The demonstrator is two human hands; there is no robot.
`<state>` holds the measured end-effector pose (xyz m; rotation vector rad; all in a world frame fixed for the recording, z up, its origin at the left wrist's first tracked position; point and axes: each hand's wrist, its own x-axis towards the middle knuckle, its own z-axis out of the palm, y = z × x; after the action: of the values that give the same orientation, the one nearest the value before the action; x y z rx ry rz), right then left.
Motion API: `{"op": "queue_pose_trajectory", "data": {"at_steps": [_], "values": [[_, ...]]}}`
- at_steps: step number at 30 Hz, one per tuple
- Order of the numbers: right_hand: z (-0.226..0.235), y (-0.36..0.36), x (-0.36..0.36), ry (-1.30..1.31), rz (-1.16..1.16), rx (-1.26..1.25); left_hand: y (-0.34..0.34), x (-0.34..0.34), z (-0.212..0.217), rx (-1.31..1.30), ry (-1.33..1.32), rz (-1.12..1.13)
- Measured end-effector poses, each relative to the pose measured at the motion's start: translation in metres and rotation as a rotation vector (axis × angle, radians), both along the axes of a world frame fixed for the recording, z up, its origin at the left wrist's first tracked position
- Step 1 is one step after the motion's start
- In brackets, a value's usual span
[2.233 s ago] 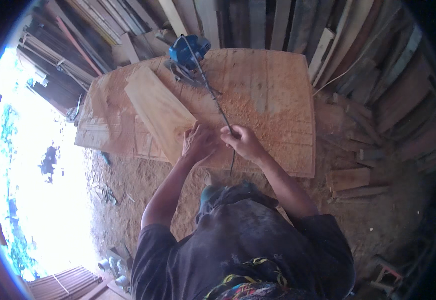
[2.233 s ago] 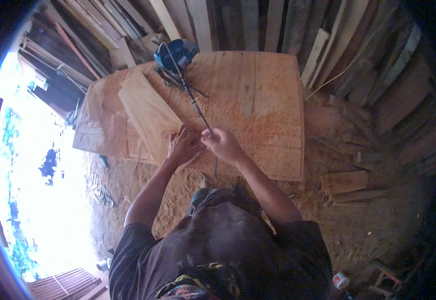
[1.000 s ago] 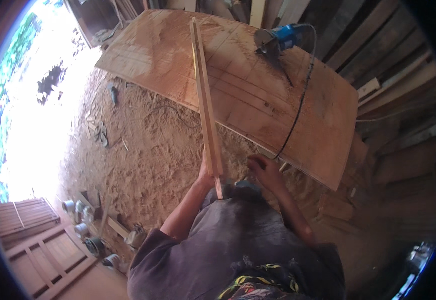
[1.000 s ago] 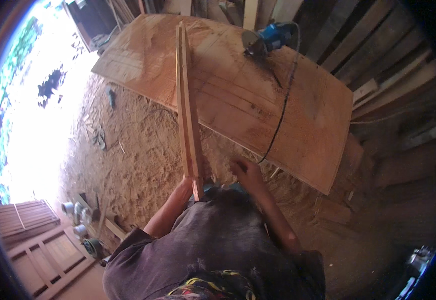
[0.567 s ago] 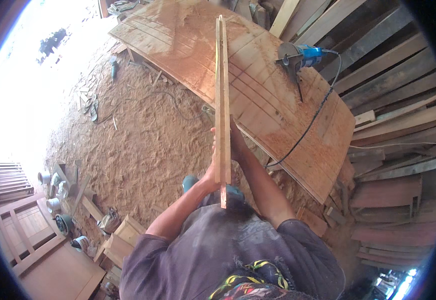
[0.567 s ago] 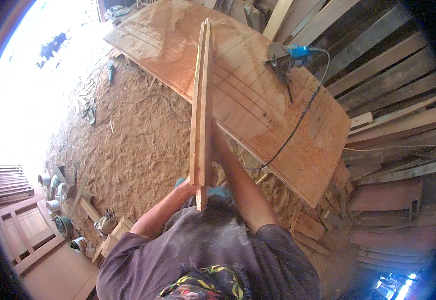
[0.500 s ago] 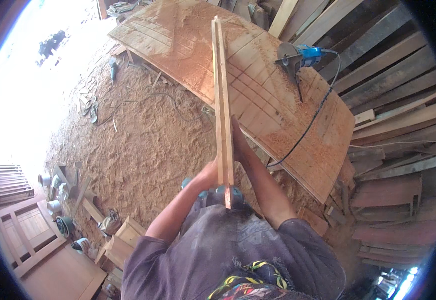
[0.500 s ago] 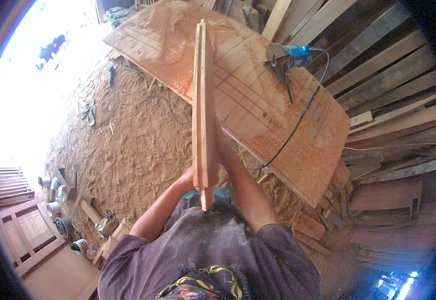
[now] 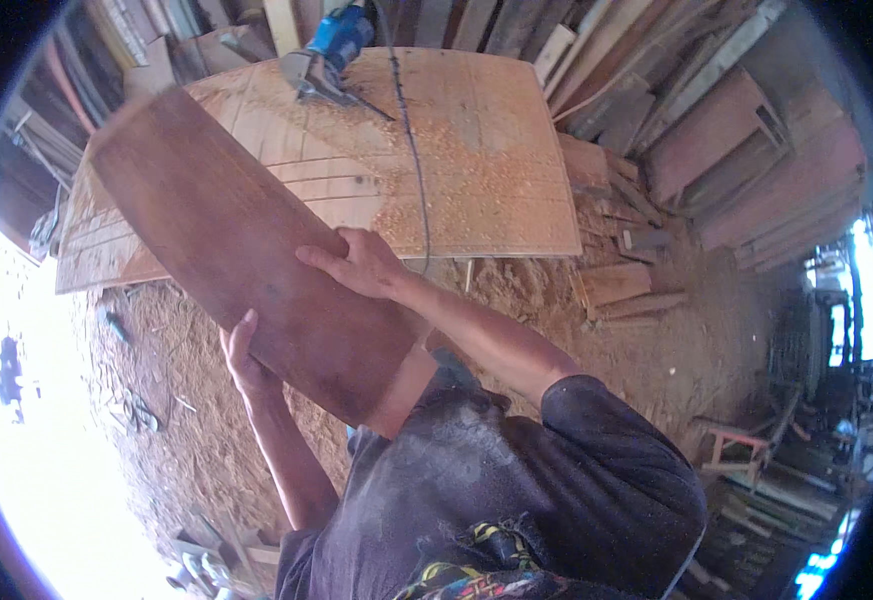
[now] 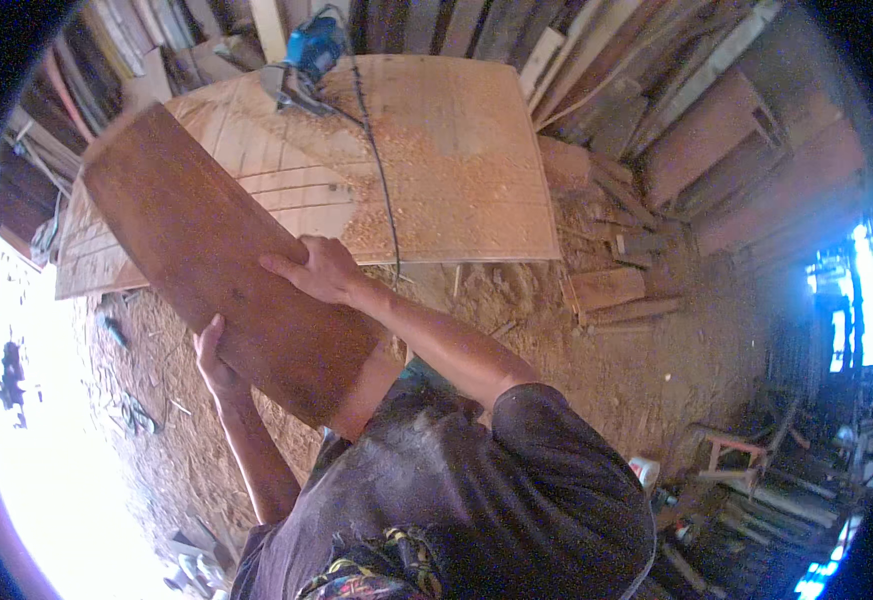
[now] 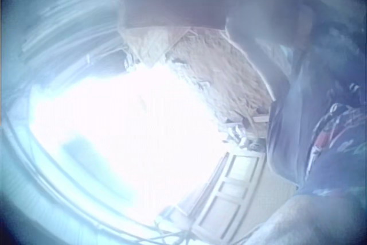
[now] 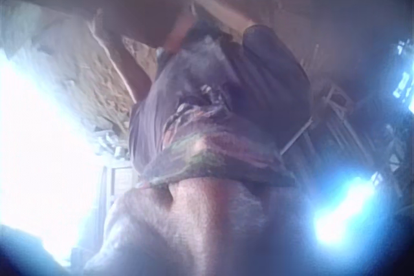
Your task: The person uses a handheld electric router to smooth the edges of several wooden planks on a workbench. They repeatedly position the planks, run the router along the edges, and flip the pieces to work on different sides.
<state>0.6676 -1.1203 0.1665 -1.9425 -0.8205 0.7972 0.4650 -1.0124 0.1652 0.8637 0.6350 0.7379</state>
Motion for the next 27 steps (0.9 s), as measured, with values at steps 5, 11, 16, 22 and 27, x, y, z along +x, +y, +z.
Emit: {"op": "queue_pose_trajectory", "data": {"at_steps": [5, 11, 16, 22, 27], "values": [[0.053, -0.048, 0.026, 0.001, -0.168, 0.134, -0.021, 0.036, 0.061, 0.175, -0.019, -0.08], [0.1, -0.129, 0.112, 0.209, -0.303, 0.476, -0.091, 0.129, 0.1, 0.324, -0.052, -0.355], [0.086, -0.255, 0.173, 0.221, -0.767, 0.26, -0.168, 0.227, 0.082, 0.524, 0.117, -0.872], [-0.008, -0.441, 0.24, 0.192, -1.014, 0.041, -0.226, 0.32, -0.014, 0.829, 0.326, -0.865], [-0.047, -0.502, 0.266, 0.198, -1.003, -0.05, -0.2, 0.375, -0.096, 1.271, 0.806, -0.684]]}}
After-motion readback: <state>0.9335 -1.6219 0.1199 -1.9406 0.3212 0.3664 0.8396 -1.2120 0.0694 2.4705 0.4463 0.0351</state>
